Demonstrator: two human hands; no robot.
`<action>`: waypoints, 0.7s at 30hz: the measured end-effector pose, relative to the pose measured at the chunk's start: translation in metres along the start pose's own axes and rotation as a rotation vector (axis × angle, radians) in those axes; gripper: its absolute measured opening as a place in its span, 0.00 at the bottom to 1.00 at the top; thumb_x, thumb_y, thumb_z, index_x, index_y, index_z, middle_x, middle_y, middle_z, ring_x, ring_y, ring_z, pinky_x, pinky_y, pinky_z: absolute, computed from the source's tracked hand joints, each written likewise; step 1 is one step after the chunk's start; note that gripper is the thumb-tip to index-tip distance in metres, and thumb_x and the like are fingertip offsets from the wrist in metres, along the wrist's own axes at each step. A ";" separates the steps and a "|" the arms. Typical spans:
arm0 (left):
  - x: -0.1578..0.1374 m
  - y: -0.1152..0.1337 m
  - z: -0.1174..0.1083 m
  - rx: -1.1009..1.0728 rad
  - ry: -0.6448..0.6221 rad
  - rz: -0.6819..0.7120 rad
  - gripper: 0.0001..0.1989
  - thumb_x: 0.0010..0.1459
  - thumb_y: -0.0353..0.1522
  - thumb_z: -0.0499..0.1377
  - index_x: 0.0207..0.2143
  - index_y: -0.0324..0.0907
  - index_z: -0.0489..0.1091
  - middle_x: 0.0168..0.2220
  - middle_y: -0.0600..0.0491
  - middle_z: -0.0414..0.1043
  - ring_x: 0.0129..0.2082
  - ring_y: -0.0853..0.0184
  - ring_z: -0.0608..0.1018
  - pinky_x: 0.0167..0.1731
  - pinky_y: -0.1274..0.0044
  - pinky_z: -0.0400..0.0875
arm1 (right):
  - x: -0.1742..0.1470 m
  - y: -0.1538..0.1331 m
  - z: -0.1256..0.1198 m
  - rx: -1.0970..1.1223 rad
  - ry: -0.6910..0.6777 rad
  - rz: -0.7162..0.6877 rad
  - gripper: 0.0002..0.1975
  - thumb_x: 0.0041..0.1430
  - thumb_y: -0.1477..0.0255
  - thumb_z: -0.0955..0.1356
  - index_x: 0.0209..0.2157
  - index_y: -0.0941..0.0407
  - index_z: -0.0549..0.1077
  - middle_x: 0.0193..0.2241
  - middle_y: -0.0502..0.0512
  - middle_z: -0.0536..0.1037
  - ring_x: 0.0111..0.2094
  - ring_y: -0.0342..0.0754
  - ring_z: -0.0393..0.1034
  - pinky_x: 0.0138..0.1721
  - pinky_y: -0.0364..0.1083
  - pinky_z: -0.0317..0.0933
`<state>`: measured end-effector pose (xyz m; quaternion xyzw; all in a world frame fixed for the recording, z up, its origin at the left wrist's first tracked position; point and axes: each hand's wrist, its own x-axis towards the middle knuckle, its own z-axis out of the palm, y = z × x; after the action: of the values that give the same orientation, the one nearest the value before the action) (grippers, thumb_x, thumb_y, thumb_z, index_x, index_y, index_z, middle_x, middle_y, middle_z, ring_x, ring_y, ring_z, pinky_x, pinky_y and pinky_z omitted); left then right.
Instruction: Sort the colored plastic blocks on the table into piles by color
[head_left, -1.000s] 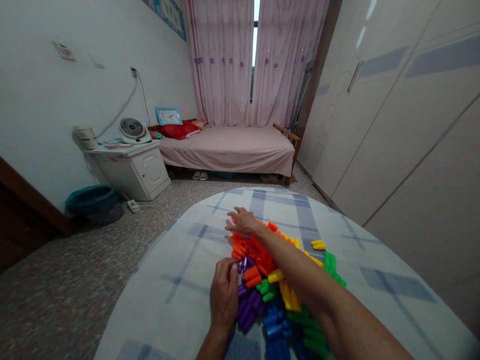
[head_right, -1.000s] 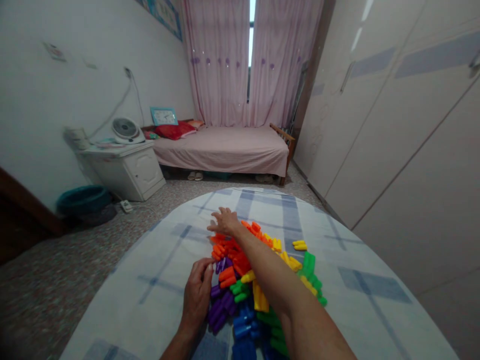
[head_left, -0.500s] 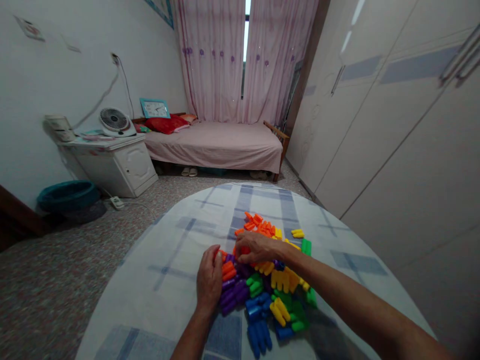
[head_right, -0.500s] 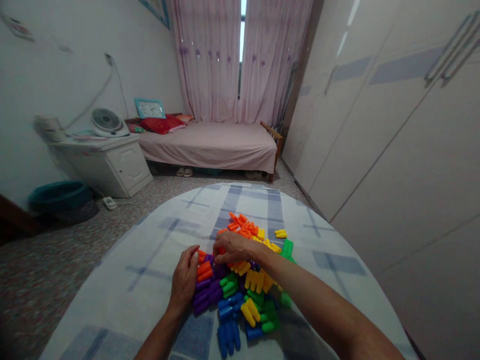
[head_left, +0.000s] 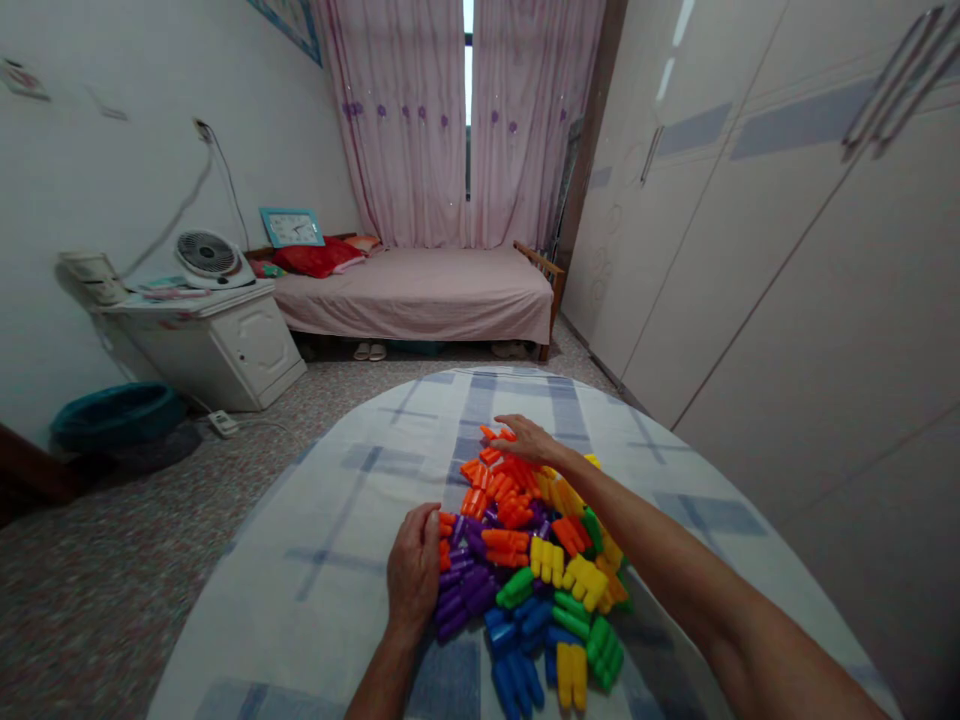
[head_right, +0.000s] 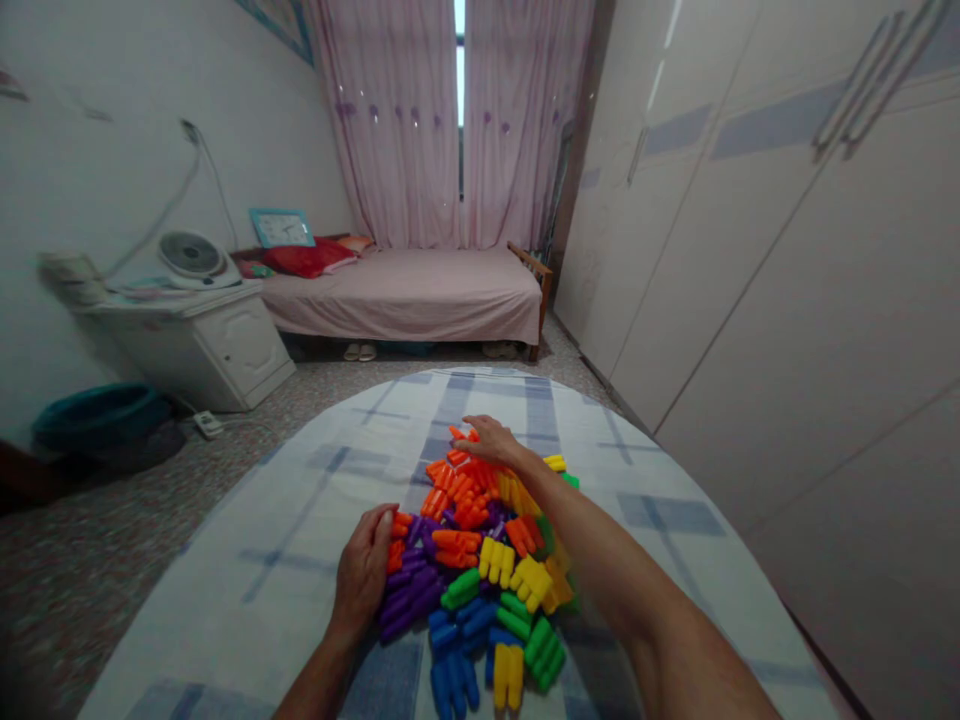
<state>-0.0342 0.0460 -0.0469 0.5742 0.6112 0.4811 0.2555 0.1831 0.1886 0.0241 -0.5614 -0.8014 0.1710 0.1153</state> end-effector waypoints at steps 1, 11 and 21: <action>0.000 0.000 0.000 -0.002 0.006 0.006 0.18 0.61 0.41 0.46 0.42 0.42 0.70 0.43 0.48 0.72 0.45 0.62 0.73 0.49 0.68 0.67 | 0.011 0.003 0.007 -0.003 -0.021 0.011 0.32 0.56 0.58 0.65 0.59 0.59 0.60 0.59 0.66 0.61 0.58 0.58 0.57 0.55 0.54 0.53; 0.002 -0.002 0.001 0.037 -0.020 0.037 0.19 0.61 0.40 0.45 0.44 0.41 0.70 0.46 0.47 0.72 0.48 0.62 0.72 0.51 0.67 0.65 | -0.022 -0.022 0.000 0.023 -0.228 -0.222 0.17 0.52 0.70 0.66 0.46 0.54 0.73 0.41 0.52 0.76 0.40 0.47 0.69 0.40 0.42 0.61; -0.002 0.009 0.002 0.078 -0.099 0.155 0.18 0.60 0.40 0.47 0.44 0.42 0.69 0.45 0.49 0.72 0.47 0.63 0.73 0.50 0.68 0.65 | -0.149 -0.057 -0.008 0.071 -0.012 -0.455 0.16 0.55 0.74 0.64 0.46 0.54 0.72 0.45 0.57 0.73 0.45 0.48 0.67 0.47 0.46 0.60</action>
<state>-0.0282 0.0433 -0.0399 0.6523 0.5698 0.4462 0.2251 0.1878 0.0316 0.0553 -0.3607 -0.9016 0.1719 0.1658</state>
